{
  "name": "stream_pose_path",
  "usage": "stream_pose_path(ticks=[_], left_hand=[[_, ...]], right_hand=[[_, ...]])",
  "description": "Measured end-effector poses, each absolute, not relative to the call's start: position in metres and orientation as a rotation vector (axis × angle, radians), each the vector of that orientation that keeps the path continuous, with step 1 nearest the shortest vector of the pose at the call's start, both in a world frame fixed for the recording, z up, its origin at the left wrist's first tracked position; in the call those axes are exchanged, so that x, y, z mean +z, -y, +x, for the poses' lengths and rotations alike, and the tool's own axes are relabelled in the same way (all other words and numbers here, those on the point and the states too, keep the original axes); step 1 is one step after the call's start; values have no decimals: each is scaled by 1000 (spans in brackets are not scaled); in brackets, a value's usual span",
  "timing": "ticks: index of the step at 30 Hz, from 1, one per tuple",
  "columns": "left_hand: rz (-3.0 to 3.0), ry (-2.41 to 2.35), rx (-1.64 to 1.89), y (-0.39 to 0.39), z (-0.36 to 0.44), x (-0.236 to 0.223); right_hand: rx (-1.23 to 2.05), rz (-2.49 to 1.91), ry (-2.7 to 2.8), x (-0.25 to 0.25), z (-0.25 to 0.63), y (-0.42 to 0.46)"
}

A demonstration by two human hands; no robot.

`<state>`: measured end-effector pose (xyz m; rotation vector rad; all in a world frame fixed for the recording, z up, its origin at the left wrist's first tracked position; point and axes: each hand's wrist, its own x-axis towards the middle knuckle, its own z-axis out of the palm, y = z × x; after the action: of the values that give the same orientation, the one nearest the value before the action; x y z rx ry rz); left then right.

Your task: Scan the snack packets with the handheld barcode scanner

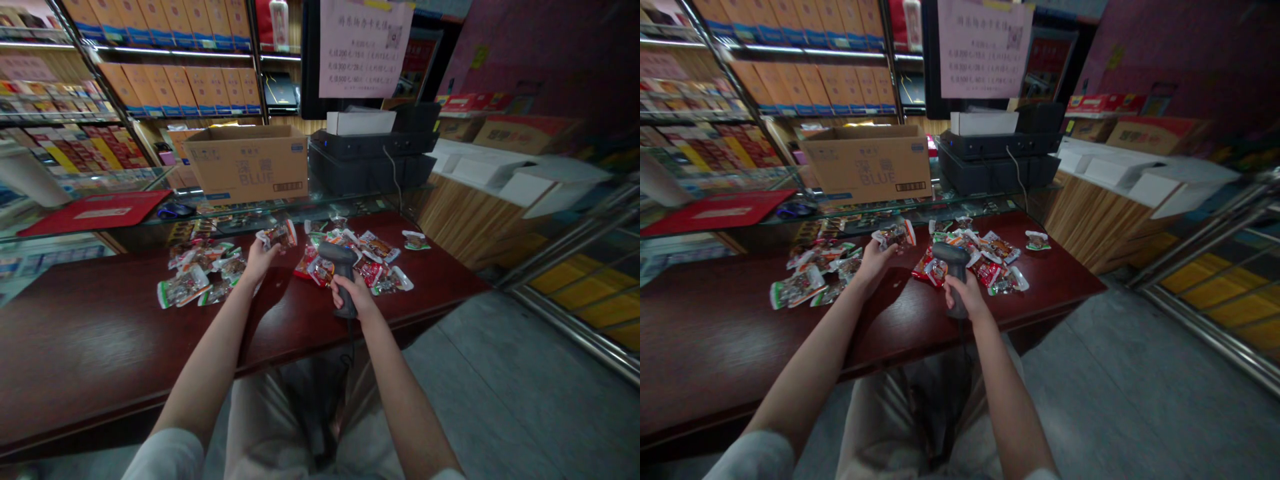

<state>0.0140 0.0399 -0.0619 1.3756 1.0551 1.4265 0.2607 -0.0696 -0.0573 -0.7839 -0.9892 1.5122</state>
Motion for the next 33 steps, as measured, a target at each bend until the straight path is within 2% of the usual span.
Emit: stream_pose_path(ticks=[6,12,19,29,33], left_hand=[[1261,-740,1351,-11,32,-37],[1228,-760,1268,-6,34,-32],[1455,-844,1185,-8,29,-34],[1537,-1029,1238,-15,23,-35],[1751,-1490,1170,-14,16,-23]], right_hand=[[1554,-760,1017,-53,261,73],[1547,-755,1014,-55,261,73],[1527,-743,1020,-54,262,72],[1556,-731,1028,-55,262,73],[1562,-716,1030,-56,262,72]])
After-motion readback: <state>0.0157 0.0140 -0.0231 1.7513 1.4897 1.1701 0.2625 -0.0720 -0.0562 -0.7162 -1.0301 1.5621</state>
